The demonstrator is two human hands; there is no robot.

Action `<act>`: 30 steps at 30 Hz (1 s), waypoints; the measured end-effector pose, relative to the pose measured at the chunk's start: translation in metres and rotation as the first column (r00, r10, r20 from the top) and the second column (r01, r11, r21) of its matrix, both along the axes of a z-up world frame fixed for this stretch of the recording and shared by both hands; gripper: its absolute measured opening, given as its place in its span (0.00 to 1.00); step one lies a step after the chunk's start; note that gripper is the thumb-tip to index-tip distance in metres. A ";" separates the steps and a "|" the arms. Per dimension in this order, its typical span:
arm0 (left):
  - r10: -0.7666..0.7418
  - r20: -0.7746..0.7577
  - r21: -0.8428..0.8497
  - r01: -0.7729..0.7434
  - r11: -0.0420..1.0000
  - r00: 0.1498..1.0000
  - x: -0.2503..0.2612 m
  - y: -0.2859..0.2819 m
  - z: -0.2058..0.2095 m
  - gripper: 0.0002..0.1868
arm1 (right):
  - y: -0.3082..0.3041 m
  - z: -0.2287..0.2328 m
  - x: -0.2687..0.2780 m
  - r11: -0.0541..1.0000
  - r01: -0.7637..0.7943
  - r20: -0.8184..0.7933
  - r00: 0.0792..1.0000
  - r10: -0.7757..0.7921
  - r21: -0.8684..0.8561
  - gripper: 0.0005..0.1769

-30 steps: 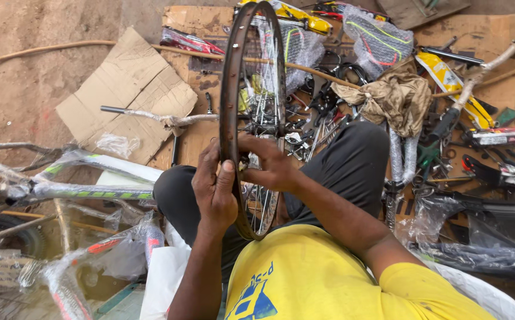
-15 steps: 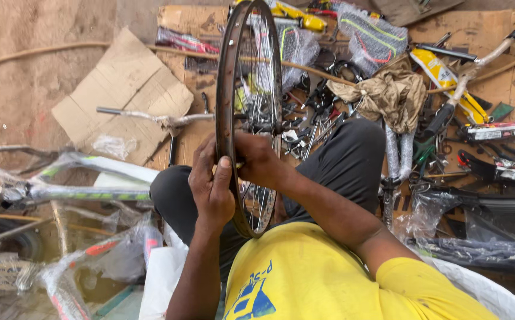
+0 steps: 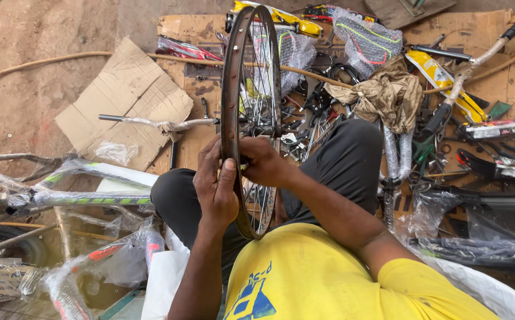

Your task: The person is sitting on the floor in a workshop, working on a bicycle wheel. They are manually adjusting the spokes and tightening the nipples to true the wheel. The person rotates the wheel frequently to check alignment and continues the adjustment process.

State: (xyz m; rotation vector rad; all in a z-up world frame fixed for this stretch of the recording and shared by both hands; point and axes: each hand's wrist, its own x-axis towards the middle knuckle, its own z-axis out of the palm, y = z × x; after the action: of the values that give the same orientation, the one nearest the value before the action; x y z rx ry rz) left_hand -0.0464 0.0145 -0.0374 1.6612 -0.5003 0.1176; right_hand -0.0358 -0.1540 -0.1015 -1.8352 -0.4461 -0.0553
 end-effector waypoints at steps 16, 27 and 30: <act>0.044 -0.024 -0.002 -0.044 0.999 0.999 0.000 0.007 -0.003 0.20 | -0.010 0.001 0.002 0.924 -0.153 -0.091 0.976 0.197 0.352 0.36; 0.030 -0.059 -0.003 -0.030 1.000 0.998 0.000 0.006 -0.004 0.21 | 0.016 0.009 0.001 0.989 0.121 0.200 0.975 -0.102 -0.085 0.21; 0.053 -0.078 -0.017 -0.054 0.998 0.996 0.005 0.013 -0.004 0.20 | 0.001 0.018 0.017 0.984 -0.132 -0.154 0.982 0.113 -0.120 0.20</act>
State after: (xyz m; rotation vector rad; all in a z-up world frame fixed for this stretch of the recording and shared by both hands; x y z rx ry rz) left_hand -0.0414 0.0276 -0.0410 1.6540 -0.3946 0.0965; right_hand -0.0187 -0.1530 -0.0839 -1.9194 -0.4675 0.1962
